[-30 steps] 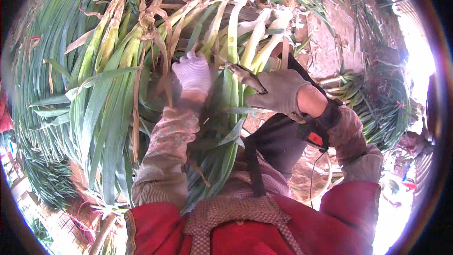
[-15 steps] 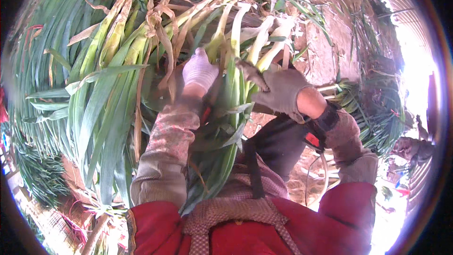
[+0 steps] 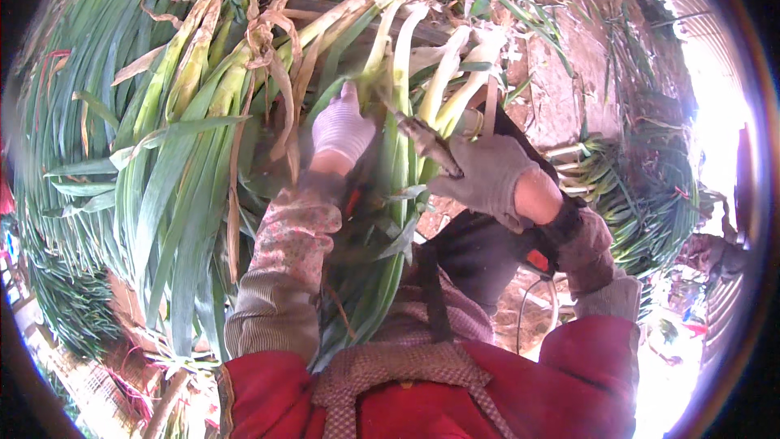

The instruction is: The person trims the outer leaves and roots of leeks using shears, then places the trimmed leeks aside. The person repeats this process for multiple leeks.

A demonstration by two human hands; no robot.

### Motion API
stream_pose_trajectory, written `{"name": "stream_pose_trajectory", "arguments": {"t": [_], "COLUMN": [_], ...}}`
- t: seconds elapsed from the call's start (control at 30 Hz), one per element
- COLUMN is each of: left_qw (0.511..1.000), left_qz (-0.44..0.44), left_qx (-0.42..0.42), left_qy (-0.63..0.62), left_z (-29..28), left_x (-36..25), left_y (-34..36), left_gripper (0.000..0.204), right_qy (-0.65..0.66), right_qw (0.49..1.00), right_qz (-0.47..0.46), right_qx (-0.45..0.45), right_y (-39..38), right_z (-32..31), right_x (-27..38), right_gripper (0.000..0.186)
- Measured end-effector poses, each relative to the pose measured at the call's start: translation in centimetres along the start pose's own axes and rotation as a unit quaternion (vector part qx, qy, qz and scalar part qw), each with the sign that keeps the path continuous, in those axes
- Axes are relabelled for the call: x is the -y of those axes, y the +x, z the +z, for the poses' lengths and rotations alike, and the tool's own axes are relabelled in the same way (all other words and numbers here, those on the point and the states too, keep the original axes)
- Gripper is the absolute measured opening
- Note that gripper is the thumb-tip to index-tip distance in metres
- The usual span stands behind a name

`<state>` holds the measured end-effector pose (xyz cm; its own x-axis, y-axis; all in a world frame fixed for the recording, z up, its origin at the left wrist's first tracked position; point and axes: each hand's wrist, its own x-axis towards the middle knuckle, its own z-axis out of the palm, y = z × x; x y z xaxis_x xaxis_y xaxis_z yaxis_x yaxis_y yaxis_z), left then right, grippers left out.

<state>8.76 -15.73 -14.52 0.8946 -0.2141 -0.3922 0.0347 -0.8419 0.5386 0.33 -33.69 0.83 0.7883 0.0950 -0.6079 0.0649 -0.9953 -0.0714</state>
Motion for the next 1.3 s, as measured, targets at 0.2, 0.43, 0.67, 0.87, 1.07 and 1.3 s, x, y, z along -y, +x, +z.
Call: {"name": "stream_pose_trajectory", "arguments": {"t": [0.2, 0.43, 0.67, 0.87, 1.07, 1.3], "left_qw": [1.000, 1.000, 0.999, 0.998, 0.997, 0.995], "left_qz": [0.002, 0.022, 0.032, 0.044, 0.063, 0.097], "left_qx": [-0.003, -0.017, -0.039, -0.044, -0.043, 0.008], "left_qy": [-0.011, 0.012, 0.000, -0.007, -0.031, -0.026], "left_z": [0.0, 0.7, 1.6, 2.4, 2.4, 5.1], "left_x": [0.0, 0.2, 0.6, 0.9, 0.6, -1.2], "left_y": [-0.1, 0.1, -0.2, -0.4, -0.9, -3.5], "left_gripper": [0.082, 0.053, 0.058, 0.064, 0.066, 0.055], "right_qy": [-0.009, -0.003, 0.031, 0.051, 0.077, 0.121], "right_qw": [1.000, 0.998, 0.995, 0.990, 0.990, 0.985], "right_qz": [0.016, 0.057, 0.078, 0.064, 0.084, 0.070], "right_qx": [-0.025, -0.016, -0.053, -0.113, -0.083, -0.103], "right_y": [0.5, 4.7, 11.3, 15.8, 16.8, 10.9], "right_z": [1.1, 0.0, -1.1, -2.1, -1.2, -0.4], "right_x": [-0.8, -1.8, -5.0, -7.2, -8.9, -6.1], "right_gripper": [0.050, 0.056, 0.065, 0.064, 0.062, 0.059]}}
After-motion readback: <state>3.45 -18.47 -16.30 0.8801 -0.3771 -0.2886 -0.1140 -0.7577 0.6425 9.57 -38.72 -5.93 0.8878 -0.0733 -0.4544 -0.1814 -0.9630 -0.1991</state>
